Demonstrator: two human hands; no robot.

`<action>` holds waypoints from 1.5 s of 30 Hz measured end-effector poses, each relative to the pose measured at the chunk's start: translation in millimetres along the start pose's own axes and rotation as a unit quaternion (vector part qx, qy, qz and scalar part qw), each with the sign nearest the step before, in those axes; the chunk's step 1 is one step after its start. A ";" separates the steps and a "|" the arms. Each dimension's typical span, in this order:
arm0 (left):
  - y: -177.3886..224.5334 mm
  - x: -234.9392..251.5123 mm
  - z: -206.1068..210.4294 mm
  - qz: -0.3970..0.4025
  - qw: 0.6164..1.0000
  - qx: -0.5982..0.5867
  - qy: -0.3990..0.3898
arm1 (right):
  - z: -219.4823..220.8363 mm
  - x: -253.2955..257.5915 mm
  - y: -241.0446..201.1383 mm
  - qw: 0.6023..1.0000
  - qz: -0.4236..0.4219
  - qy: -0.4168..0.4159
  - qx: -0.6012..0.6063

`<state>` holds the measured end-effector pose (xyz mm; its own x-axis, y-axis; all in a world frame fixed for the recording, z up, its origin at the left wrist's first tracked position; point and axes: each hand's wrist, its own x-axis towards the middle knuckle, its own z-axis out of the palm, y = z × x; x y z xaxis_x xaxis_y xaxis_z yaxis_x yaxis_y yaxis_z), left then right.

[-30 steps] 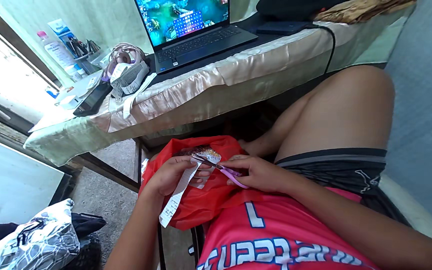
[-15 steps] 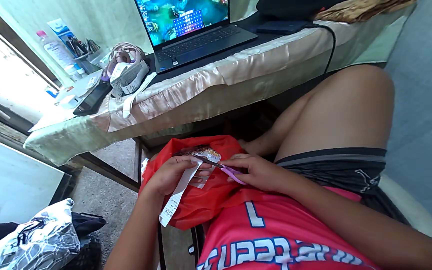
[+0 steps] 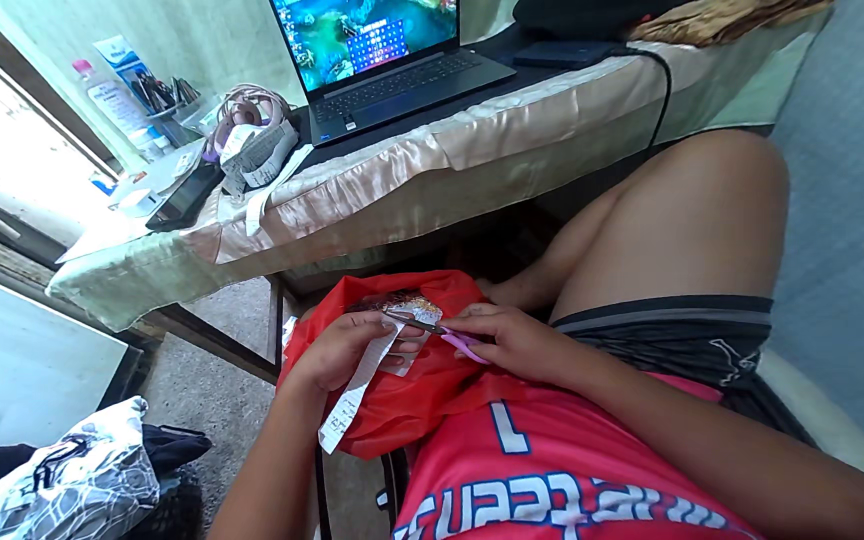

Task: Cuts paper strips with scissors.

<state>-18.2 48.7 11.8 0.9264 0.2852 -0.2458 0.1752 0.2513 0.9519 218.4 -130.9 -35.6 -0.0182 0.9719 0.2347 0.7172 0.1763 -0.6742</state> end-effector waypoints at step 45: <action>-0.5 0.8 0.4 -0.001 1.000 0.020 0.003 | 2.4 0.2 2.6 0.999 -0.021 -0.010 -0.041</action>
<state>-17.4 48.4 11.3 0.9242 0.2900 -0.2485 0.1904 0.2142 0.9581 218.6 -129.8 -38.9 -0.0620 0.9671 0.2468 0.7705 0.2036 -0.6040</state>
